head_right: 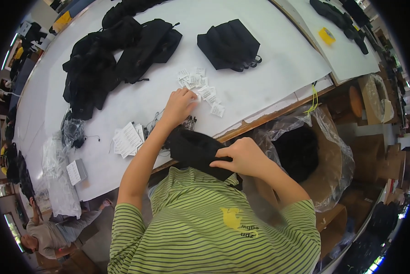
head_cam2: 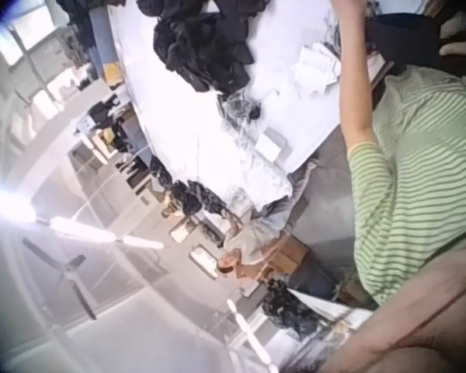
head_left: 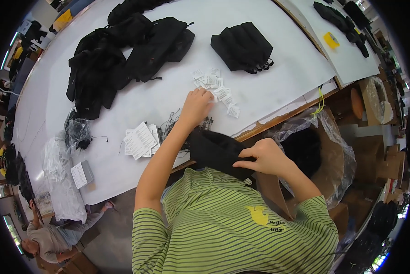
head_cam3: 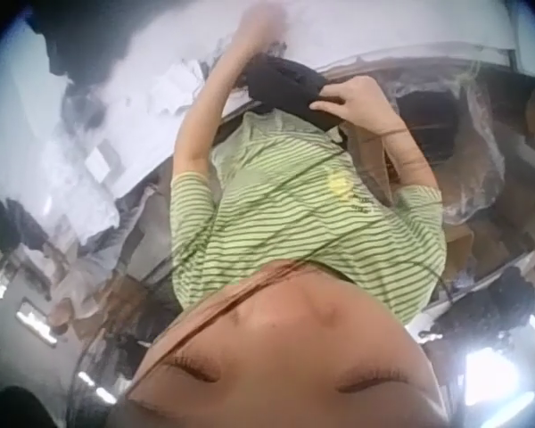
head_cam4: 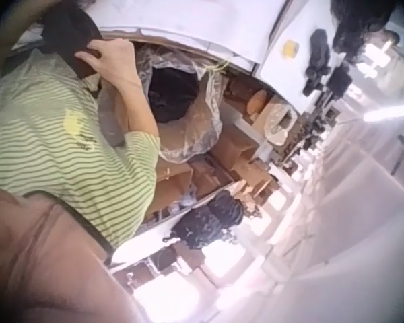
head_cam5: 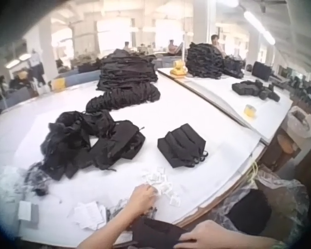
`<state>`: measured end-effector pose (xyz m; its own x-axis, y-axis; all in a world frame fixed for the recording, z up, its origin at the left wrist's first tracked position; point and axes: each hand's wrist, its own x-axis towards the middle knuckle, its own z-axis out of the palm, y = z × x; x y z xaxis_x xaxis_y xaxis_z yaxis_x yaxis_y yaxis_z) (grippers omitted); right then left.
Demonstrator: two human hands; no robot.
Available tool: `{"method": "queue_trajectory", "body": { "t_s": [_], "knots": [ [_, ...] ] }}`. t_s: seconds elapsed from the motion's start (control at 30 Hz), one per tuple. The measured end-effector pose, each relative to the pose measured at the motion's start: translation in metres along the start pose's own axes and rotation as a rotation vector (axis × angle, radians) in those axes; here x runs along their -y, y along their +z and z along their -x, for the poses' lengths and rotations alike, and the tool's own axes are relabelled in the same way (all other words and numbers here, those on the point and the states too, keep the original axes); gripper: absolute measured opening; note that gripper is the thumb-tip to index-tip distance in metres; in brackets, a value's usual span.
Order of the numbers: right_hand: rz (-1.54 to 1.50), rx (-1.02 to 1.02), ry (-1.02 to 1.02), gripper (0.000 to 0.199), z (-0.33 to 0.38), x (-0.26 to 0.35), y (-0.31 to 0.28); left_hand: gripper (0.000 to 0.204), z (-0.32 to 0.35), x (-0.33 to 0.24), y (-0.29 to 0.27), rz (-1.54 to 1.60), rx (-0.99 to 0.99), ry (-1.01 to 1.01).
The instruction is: The recorder is placing small instruction booklets into black zipper cases.
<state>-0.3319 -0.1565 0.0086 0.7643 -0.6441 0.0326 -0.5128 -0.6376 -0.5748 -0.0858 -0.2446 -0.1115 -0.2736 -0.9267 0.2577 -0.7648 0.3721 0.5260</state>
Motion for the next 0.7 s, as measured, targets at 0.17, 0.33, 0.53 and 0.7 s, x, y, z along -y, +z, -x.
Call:
{"method": "queue_trajectory", "body": {
  "t_s": [0.17,0.33,0.53,0.7],
  "knots": [
    [0.183,-0.072,-0.113,0.023,-0.016,0.002,-0.002,0.007,0.003,-0.022,-0.040,0.306,-0.300,-0.113],
    [0.271,-0.096,-0.170,0.019,-0.028,0.004,-0.005,0.010,0.050,-0.069,-0.118,0.620,-0.274,-0.231],
    [0.256,-0.182,-0.241,0.031,-0.050,0.019,0.012,0.008,0.090,-0.083,-0.113,0.116,-0.167,-0.024],
    [0.258,-0.151,-0.344,0.032,-0.059,0.026,0.027,0.007,0.102,-0.077,-0.109,0.198,-0.448,-0.238]
  ]
}}
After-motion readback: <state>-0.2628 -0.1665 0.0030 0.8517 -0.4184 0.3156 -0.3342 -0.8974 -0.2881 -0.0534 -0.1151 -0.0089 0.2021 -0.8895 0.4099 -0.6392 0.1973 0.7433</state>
